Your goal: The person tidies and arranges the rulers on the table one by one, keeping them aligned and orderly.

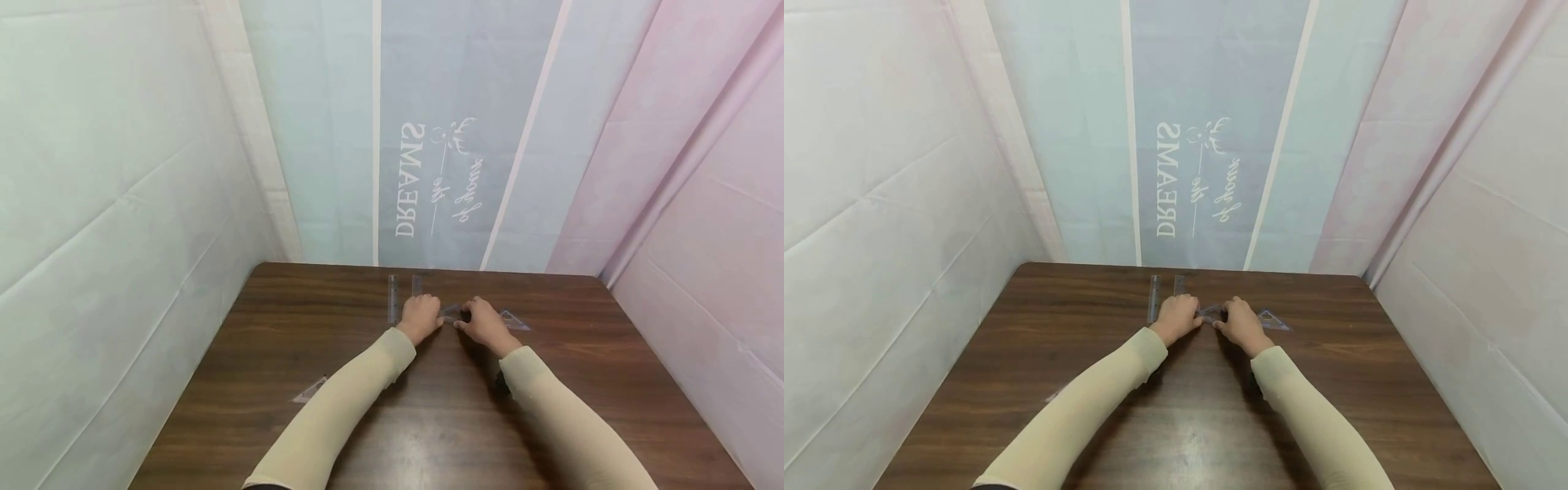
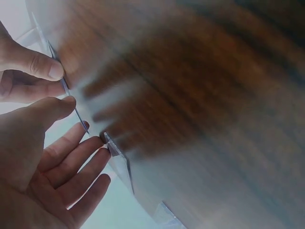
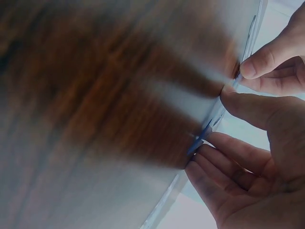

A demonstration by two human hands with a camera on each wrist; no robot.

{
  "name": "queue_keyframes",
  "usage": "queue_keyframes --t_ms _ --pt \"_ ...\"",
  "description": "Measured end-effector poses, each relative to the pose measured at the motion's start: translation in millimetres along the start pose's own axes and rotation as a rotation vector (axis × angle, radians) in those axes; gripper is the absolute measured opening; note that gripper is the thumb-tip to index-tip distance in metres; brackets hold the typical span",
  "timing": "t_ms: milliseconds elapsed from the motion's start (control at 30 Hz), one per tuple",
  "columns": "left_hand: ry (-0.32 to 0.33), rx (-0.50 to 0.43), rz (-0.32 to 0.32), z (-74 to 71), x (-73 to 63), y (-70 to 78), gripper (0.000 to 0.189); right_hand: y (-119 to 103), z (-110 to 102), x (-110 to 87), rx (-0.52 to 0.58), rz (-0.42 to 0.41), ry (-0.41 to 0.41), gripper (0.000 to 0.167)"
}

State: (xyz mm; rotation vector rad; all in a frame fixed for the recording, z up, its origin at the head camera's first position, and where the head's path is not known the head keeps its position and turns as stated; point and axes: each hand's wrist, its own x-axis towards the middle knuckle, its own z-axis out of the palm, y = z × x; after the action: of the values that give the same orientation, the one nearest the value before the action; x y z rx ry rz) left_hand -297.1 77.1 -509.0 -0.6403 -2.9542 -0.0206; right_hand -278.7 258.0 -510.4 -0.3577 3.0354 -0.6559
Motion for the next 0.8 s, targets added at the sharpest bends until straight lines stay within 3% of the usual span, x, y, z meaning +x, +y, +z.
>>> queue_keyframes --t_ms 200,400,600,800 --pt "0.001 -0.013 0.015 0.4 -5.6 -2.2 0.03 0.3 4.8 1.1 0.01 -0.008 -0.018 0.048" --pt "0.024 -0.027 0.011 -2.6 -11.9 -8.0 0.032 -3.9 -0.1 0.1 0.104 0.004 -0.021 0.046" --pt "0.048 -0.137 0.004 -13.4 -21.2 -24.5 0.033 -18.7 -7.2 -4.1 0.111 -0.023 0.014 0.045" --pt "0.079 -0.22 0.035 -18.7 -33.5 -43.9 0.034 -38.6 -9.3 -6.6 0.091 -0.032 0.019 0.05"
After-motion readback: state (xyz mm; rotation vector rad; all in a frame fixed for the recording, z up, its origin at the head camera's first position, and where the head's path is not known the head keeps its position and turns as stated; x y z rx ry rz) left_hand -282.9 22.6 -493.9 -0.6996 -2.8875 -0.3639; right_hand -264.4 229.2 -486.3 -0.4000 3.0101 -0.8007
